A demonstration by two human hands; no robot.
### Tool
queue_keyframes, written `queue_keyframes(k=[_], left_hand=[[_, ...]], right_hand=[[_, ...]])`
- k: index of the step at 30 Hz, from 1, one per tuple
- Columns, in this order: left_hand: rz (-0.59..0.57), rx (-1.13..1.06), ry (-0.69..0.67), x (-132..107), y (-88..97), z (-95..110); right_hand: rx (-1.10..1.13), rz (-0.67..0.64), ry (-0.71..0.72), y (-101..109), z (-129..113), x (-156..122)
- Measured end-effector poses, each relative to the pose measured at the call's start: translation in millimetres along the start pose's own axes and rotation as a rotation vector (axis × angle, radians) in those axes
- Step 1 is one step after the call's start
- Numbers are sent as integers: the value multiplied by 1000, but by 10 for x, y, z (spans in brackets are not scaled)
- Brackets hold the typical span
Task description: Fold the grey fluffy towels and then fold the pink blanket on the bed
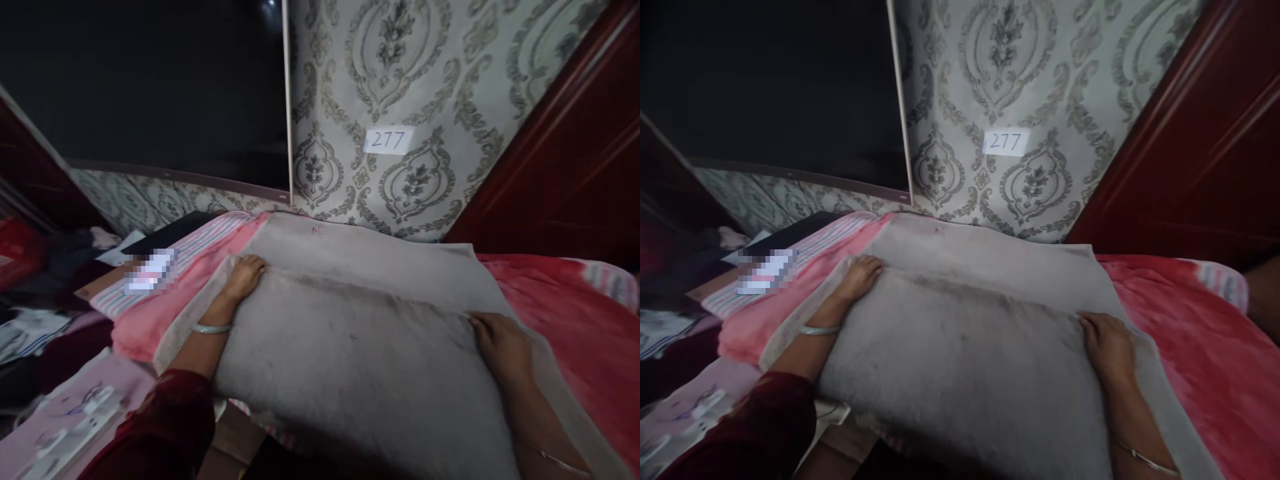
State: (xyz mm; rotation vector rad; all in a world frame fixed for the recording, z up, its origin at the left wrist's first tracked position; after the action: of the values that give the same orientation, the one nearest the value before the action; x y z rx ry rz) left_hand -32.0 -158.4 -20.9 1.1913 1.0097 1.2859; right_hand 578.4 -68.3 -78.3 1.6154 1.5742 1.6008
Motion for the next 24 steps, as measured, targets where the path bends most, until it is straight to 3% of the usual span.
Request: queue_keyframes(k=[8,13,16,20,24], left_hand=[[57,44,102,-18,78,39],[80,98,163,-5,177,2],[120,112,119,34,196,-55],[206,107,106,83,198,-117],[219,105,97,101,200,-112]], right_hand=[[-16,-54,-4,-81,100,-19],[18,-24,-82,37,-53,-6],[25,13,-84,128,-175,23],[42,-52,-21,155,-272,64],[19,-101,1,167,-315,71]])
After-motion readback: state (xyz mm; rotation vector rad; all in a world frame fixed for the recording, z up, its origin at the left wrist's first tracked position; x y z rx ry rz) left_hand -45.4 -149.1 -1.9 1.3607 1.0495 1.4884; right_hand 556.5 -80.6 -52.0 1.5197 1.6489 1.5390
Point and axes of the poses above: each hand's wrist, its own x-axis towards the middle knuckle, its own y-axis out of the back of the hand, z = x × y, the point moved 4 cm from there along x, towards the middle knuckle, and after that the axes turned 15 degrees about -z, right-handed, at the moved point
